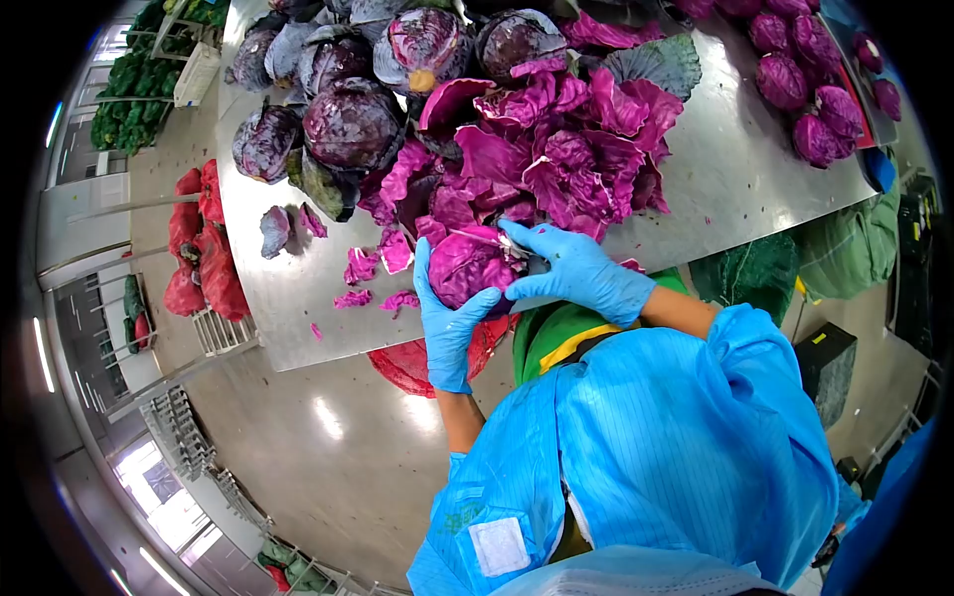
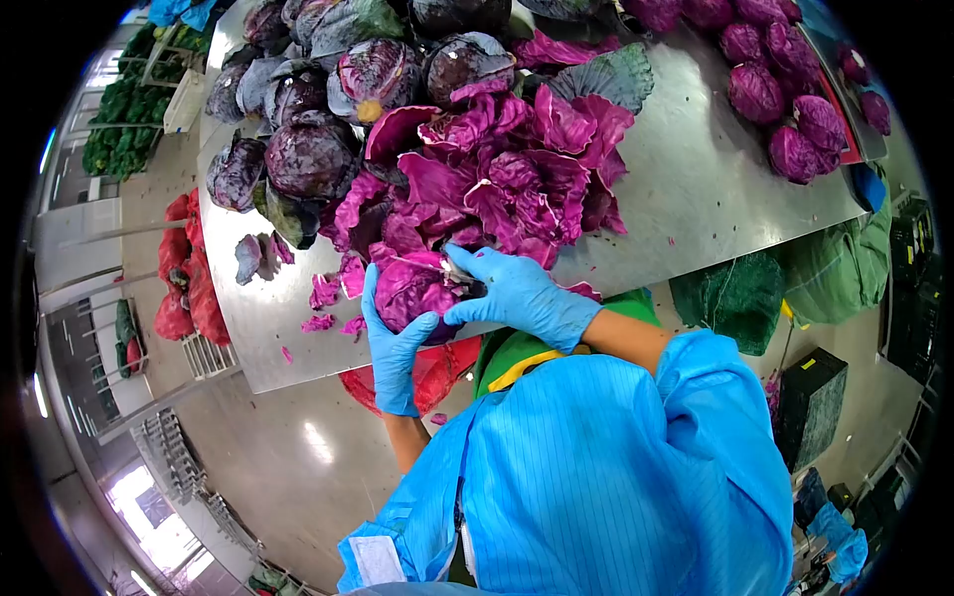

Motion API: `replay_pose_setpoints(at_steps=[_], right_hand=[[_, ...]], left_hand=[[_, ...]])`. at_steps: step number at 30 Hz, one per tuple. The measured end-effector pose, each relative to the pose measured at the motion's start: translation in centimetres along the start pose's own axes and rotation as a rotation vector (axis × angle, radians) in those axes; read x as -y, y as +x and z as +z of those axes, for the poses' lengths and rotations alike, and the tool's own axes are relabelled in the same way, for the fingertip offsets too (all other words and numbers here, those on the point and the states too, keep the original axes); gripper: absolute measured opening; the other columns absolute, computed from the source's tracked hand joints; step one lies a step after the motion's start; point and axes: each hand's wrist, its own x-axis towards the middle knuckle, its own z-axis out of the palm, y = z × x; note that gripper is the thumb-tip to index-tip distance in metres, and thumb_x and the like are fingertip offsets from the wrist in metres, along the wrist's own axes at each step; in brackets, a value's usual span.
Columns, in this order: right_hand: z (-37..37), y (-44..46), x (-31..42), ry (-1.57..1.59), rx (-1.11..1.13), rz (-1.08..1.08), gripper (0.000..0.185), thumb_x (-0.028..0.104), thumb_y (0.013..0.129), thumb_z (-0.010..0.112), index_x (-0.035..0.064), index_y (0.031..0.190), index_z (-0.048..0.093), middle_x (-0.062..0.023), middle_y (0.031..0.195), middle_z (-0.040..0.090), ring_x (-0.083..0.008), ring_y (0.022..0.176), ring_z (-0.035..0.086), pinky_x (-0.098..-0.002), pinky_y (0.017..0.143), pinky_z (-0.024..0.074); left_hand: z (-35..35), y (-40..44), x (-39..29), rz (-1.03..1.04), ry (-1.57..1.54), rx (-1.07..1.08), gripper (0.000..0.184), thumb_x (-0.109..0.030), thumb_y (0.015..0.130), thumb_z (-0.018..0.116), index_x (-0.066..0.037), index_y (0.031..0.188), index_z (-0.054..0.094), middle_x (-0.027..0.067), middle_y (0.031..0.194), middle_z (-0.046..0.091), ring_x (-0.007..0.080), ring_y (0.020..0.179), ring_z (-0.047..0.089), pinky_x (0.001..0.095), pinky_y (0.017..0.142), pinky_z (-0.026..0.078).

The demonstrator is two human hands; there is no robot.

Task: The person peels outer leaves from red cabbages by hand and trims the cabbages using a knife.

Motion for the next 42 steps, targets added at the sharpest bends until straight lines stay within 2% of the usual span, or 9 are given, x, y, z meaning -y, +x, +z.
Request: replay_pose_setpoints(at_steps=[5, 12, 14, 15, 18, 19, 28, 36, 42], right_hand=[[2.3, 0.6, -2.0, -0.193, -0.039, -0.175, 0.069, 0.040, 0.088, 0.066, 0.0064, 0.144, 0.044, -0.0122, 0.088, 0.062, -0.0269, 0.072, 0.065, -0.0385, 0.060, 0.0536], [1.6, 2.4, -3.3, -0.249, -0.220, -0.544, 0.039, 0.017, 0.088, 0.064, 0.0010, 0.124, 0.059, -0.0075, 0.081, 0.063, -0.0182, 0.061, 0.061, -0.0302, 0.048, 0.0504], [0.2, 2.4, -3.4, 0.866, -0.003, 0.350, 0.023, 0.018, 0.094, 0.064, 0.0049, 0.113, 0.068, -0.0043, 0.097, 0.069, -0.0111, 0.067, 0.062, -0.0285, 0.048, 0.0493], [-1.2, 2.2, -3.8, 0.944, -0.059, 0.318, 0.025, 0.022, 0.097, 0.063, 0.0071, 0.116, 0.069, -0.0049, 0.109, 0.069, -0.0102, 0.080, 0.064, -0.0291, 0.056, 0.0532], [-2.1, 2.6, -0.8, 0.110, -0.335, -0.248, 0.044, 0.015, 0.094, 0.063, 0.0105, 0.137, 0.056, -0.0107, 0.121, 0.063, -0.0179, 0.100, 0.065, -0.0276, 0.081, 0.0556], [-1.8, 2.0, -0.1, -0.059, -0.316, -0.297, 0.048, 0.025, 0.092, 0.066, 0.0157, 0.137, 0.056, -0.0102, 0.120, 0.063, -0.0233, 0.096, 0.068, -0.0301, 0.076, 0.0556], [1.9, 0.6, 1.5, -0.179, -0.224, -0.336, 0.043, 0.023, 0.086, 0.069, 0.0114, 0.126, 0.061, -0.0089, 0.107, 0.061, -0.0271, 0.085, 0.065, -0.0378, 0.065, 0.0536], [-2.6, 5.3, 0.4, 0.297, 0.332, -0.114, 0.018, 0.019, 0.080, 0.073, 0.0065, 0.092, 0.069, -0.0129, 0.086, 0.064, -0.0304, 0.083, 0.064, -0.0384, 0.075, 0.0515], [-0.8, 3.0, 1.9, 0.007, -0.007, -0.362, 0.014, 0.019, 0.083, 0.069, 0.0098, 0.093, 0.066, -0.0106, 0.086, 0.059, -0.0315, 0.076, 0.064, -0.0415, 0.063, 0.0526]], left_hand=[[-0.4, 0.0, 1.2, -0.017, -0.058, -0.016, 0.109, -0.012, 0.065, 0.090, -0.007, 0.153, 0.026, 0.0098, 0.151, 0.034, 0.0234, 0.133, 0.043, 0.0377, 0.112, 0.039], [-0.5, -0.6, 1.7, 0.035, -0.160, -0.061, 0.108, -0.013, 0.065, 0.090, -0.006, 0.153, 0.028, 0.0109, 0.153, 0.033, 0.0242, 0.134, 0.042, 0.0387, 0.113, 0.036], [-0.5, -1.2, 2.5, 0.109, -0.126, -0.085, 0.109, -0.015, 0.064, 0.091, -0.005, 0.153, 0.028, 0.0106, 0.154, 0.033, 0.0242, 0.137, 0.039, 0.0383, 0.115, 0.032], [0.0, -1.1, 2.6, 0.147, -0.063, -0.103, 0.110, -0.015, 0.064, 0.091, -0.005, 0.153, 0.028, 0.0106, 0.154, 0.033, 0.0243, 0.138, 0.038, 0.0381, 0.116, 0.031], [1.1, -1.8, 2.6, 0.182, 0.048, -0.171, 0.112, -0.015, 0.063, 0.092, -0.003, 0.153, 0.026, 0.0111, 0.155, 0.032, 0.0239, 0.140, 0.035, 0.0366, 0.118, 0.027], [1.4, -1.8, 2.5, 0.183, 0.045, -0.168, 0.111, -0.015, 0.063, 0.092, -0.003, 0.153, 0.026, 0.0111, 0.156, 0.032, 0.0236, 0.141, 0.034, 0.0364, 0.118, 0.027], [2.6, -1.0, 1.2, 0.170, 0.260, -0.163, 0.108, -0.014, 0.063, 0.090, -0.002, 0.151, 0.028, 0.0128, 0.155, 0.034, 0.0243, 0.141, 0.036, 0.0358, 0.116, 0.030], [2.4, -0.1, 0.9, 0.160, 0.327, -0.088, 0.109, -0.016, 0.060, 0.090, -0.004, 0.151, 0.031, 0.0131, 0.154, 0.035, 0.0258, 0.138, 0.039, 0.0363, 0.115, 0.032], [2.7, 0.0, 0.7, 0.192, 0.269, -0.108, 0.110, -0.016, 0.060, 0.091, -0.004, 0.151, 0.031, 0.0120, 0.155, 0.035, 0.0252, 0.139, 0.038, 0.0363, 0.115, 0.032]])
